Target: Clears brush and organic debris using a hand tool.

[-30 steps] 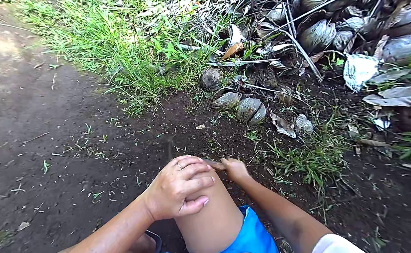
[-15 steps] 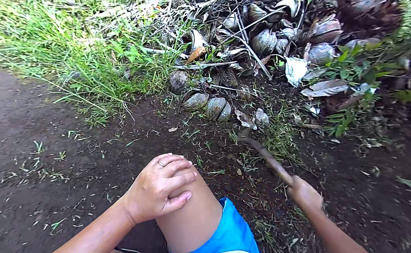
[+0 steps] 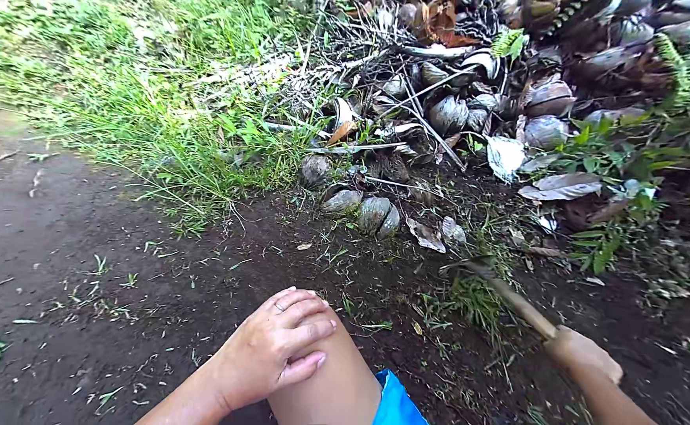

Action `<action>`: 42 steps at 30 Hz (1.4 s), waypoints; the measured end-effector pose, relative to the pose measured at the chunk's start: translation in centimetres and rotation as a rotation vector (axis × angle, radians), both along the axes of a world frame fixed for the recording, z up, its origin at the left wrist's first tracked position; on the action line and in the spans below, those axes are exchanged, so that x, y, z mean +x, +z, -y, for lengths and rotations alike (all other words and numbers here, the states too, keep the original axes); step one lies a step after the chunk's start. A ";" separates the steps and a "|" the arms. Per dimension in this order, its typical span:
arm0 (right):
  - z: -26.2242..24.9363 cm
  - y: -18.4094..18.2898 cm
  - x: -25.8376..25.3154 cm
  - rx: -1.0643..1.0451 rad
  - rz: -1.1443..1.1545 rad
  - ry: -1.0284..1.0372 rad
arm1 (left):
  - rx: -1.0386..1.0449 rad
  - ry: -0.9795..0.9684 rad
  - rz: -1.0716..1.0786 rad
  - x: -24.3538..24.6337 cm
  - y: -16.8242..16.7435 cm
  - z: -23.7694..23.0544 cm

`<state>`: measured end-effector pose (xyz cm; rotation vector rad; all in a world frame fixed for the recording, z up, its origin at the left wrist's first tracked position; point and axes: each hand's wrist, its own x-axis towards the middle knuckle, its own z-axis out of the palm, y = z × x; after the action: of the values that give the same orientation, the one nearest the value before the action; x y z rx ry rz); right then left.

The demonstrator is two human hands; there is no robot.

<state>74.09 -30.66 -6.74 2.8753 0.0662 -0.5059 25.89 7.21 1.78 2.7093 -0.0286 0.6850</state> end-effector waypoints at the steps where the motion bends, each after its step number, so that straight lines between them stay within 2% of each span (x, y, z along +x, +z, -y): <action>1: -0.4 0.3 0.1 0.102 0.032 -0.061 | 0.003 0.011 -0.028 -0.2 0.3 0.1; 5: -4.1 -0.9 -2.4 0.814 0.078 -0.186 | -0.027 0.096 -0.095 -2.0 1.6 0.6; 7: -8.3 -1.5 -3.7 1.062 0.018 -0.187 | -0.038 0.129 -0.140 -3.3 2.2 0.2; 11: -19.3 0.6 -5.5 1.213 -0.063 -0.188 | -0.096 0.144 -0.237 -4.4 2.7 0.4; 17: -33.5 0.8 -9.9 1.644 -0.264 -0.210 | -0.130 0.194 -0.310 -5.9 3.5 0.2; 20: -38.8 -1.4 -12.3 1.631 -0.418 -0.248 | -0.151 0.231 -0.315 -6.6 3.6 -0.2; 23: -40.4 -5.8 -14.4 1.318 -0.541 -0.205 | -0.128 0.246 -0.327 -7.1 4.0 -0.3; 25: -38.9 -7.5 -15.7 1.196 -0.575 -0.186 | -0.093 0.252 -0.326 -7.4 4.2 -0.3; 27: -36.5 -7.6 -15.9 1.126 -0.573 -0.140 | -0.053 0.291 -0.295 -7.5 4.2 -0.5; 31: -32.4 -4.8 -13.9 1.020 -0.484 -0.041 | -0.011 0.304 -0.113 -6.7 3.6 -0.6; 34: -33.3 -2.6 -13.0 1.127 -0.364 0.045 | -0.106 0.179 -0.053 -5.2 3.7 1.0; 36: -35.9 -0.9 -13.2 1.306 -0.308 0.055 | -0.180 0.038 -0.095 -4.1 3.4 2.2; 38: -39.6 0.3 -13.7 1.471 -0.256 0.025 | -0.168 -0.052 -0.122 -3.2 2.1 2.3; 40: -43.3 0.0 -13.9 1.556 -0.222 -0.014 | -0.114 -0.085 -0.086 -2.6 0.8 1.2; 42: -46.2 -1.8 -14.4 1.503 -0.237 -0.067 | -0.070 -0.092 -0.047 -2.3 0.2 -0.1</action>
<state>59.73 15.50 -8.56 4.2008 0.6348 -1.1949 23.61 7.35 1.94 2.6383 -0.1147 0.5842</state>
